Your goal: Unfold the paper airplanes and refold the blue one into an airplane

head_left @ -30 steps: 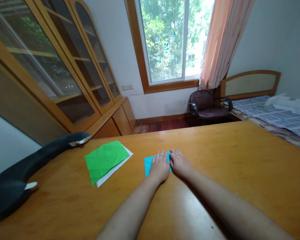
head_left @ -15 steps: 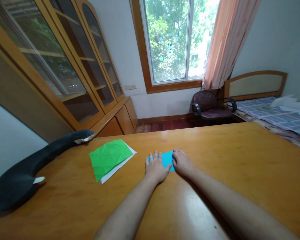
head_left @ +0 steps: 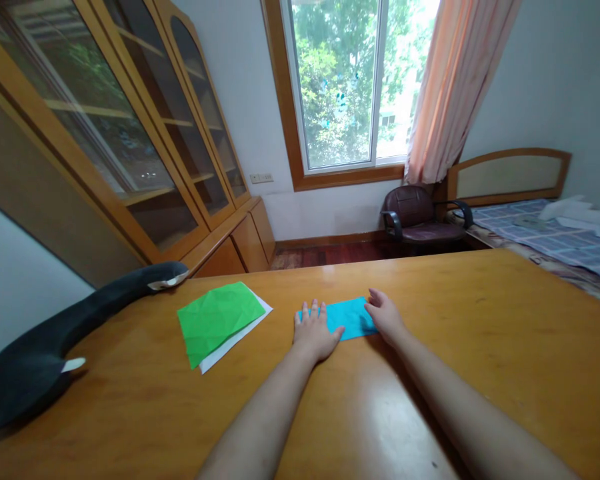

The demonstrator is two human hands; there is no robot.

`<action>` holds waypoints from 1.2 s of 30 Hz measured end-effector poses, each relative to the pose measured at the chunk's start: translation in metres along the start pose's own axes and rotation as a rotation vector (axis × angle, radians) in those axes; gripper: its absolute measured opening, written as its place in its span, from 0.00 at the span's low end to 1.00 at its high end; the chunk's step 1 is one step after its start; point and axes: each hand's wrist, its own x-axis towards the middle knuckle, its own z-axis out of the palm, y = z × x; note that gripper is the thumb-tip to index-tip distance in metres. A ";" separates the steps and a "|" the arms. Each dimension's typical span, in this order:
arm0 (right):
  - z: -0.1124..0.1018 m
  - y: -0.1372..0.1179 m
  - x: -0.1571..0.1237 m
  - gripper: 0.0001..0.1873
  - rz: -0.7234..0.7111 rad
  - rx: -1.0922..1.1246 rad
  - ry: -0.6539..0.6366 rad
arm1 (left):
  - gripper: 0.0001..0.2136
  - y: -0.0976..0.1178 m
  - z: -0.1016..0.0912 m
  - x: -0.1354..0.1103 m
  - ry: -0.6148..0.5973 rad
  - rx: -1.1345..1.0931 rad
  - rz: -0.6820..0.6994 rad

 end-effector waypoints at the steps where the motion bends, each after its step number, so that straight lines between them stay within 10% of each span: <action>1: -0.002 0.003 0.003 0.32 0.026 0.091 0.011 | 0.43 0.000 -0.001 0.004 0.000 -0.003 -0.001; 14: -0.009 -0.021 0.001 0.32 0.099 -0.094 -0.105 | 0.42 -0.002 0.001 0.003 0.026 -0.037 0.036; 23: -0.011 -0.022 -0.003 0.31 0.081 0.457 -0.043 | 0.40 -0.035 -0.002 0.024 0.540 -0.839 -0.265; 27: -0.010 -0.027 -0.004 0.27 0.036 0.574 -0.024 | 0.33 -0.043 0.003 0.032 0.468 -1.307 -0.204; 36: -0.027 -0.038 -0.002 0.19 -0.006 0.433 0.081 | 0.20 -0.035 -0.011 0.020 0.403 -1.428 -0.046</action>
